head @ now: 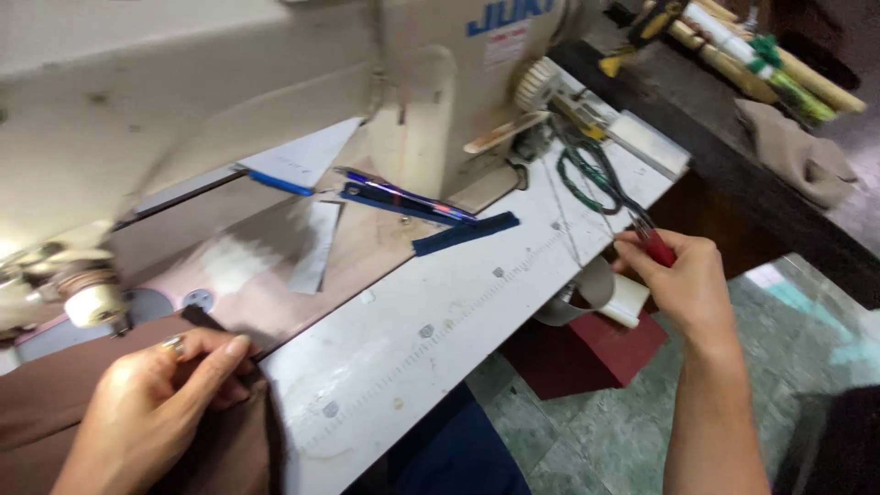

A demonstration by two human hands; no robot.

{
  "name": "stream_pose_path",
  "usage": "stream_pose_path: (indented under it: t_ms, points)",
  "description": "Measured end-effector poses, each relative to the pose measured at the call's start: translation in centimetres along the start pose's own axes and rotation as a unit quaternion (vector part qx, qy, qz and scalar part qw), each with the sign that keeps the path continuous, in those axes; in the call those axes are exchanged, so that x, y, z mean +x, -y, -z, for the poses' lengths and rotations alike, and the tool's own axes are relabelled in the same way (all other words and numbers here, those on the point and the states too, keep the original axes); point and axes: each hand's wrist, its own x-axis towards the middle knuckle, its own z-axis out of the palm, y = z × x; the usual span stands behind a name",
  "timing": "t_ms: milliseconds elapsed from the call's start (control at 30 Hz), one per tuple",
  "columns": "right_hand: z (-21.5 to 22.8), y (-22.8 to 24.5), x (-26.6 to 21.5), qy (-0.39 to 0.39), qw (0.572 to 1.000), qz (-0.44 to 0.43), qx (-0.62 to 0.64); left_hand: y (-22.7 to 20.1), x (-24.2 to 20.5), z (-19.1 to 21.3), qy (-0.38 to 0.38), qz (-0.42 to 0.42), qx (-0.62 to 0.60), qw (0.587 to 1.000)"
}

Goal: The person is using an industrial sewing machine to stitch brown fabric, likely for a bag, while using a ruler for measurement and snips for thread.

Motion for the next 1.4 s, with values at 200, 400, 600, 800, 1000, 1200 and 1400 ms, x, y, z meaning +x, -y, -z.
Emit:
stream_pose_path:
  t_ms: [200,400,600,800,1000,1200,1400]
  points:
    - [-7.6,5.6,-3.2,0.104,0.965,0.239,-0.030,-0.4,-0.5,0.5,-0.019,-0.156,0.122,0.980]
    - [-16.2,12.7,-8.7,0.293,0.821,0.451,-0.190,-1.3,-4.1,1.0,0.001,-0.306,0.167,0.937]
    - [-20.3,15.0,-7.8,0.215,0.741,0.583,-0.256,1.2,-6.5,5.3,-0.075,-0.395,0.307,0.862]
    - [-22.5,20.1,-10.0,0.370,0.689,0.622,-0.044,3.0,-2.3,8.9,-0.139,-0.280,0.287,0.905]
    - [-22.6,20.5,-10.7,0.559,0.581,0.592,-0.005,4.9,6.3,8.7,-0.164,-0.329,0.279,0.887]
    - [-23.0,19.9,-10.5,0.653,0.559,0.508,0.053,5.5,7.3,8.3,-0.158,-0.320,0.247,0.901]
    - [-25.5,18.0,-10.2,0.586,0.709,0.364,0.143,3.2,2.0,8.5,-0.160,-0.295,0.305,0.891]
